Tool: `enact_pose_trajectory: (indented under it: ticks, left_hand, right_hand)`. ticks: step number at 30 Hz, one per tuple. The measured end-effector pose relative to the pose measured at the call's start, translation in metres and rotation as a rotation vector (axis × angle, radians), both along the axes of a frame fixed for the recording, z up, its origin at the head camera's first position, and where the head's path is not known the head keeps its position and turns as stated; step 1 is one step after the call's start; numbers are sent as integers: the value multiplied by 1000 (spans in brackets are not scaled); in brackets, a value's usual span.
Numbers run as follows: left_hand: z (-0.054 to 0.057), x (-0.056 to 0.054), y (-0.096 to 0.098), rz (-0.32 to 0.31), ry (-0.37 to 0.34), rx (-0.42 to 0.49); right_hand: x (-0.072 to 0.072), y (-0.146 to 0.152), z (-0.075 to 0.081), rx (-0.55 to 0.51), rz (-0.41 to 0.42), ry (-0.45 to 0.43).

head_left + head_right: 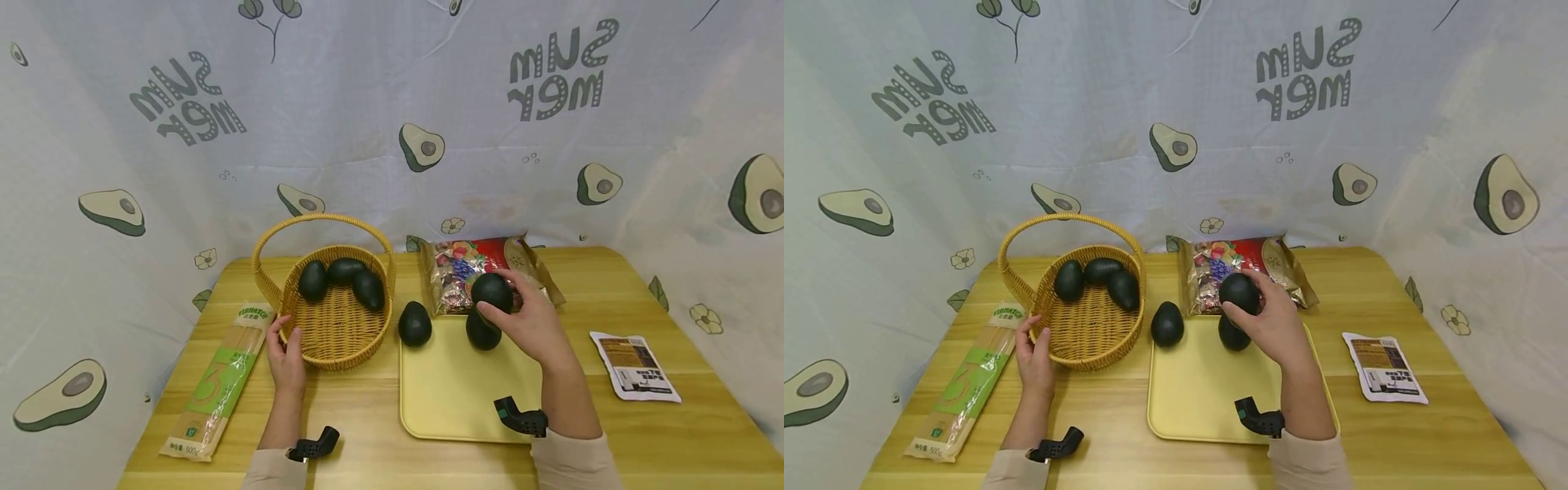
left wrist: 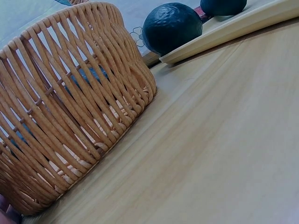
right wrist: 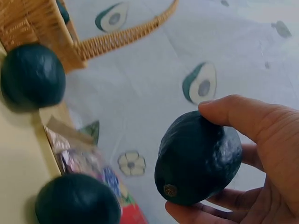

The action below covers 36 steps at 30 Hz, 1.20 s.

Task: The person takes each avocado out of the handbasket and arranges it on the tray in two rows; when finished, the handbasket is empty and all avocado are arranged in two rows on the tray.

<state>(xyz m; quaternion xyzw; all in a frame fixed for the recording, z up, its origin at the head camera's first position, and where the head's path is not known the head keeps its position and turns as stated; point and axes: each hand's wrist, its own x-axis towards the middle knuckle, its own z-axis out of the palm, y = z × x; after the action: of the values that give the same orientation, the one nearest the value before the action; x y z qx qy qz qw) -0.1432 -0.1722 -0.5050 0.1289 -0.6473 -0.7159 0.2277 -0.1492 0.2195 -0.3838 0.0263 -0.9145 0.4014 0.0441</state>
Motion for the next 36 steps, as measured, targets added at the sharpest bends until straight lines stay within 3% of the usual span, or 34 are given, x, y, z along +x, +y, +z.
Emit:
enact_pose_trajectory:
  ticks: [6, 18, 27, 36]
  left_hand:
    - [1, 0, 0, -1, -9, -1]
    - [-1, 0, 0, -11, 22, 12]
    - [-1, 2, 0, -4, 21, -2]
    - [0, 2, 1, -1, 19, -5]
  right_hand:
    - [-5, 31, -10, -63, -38, -77]
    - [-7, 79, -33, 69, -169, -231]
    - [-7, 93, -45, 127, -155, -282]
    - [-6, 96, -46, 157, -126, -326]
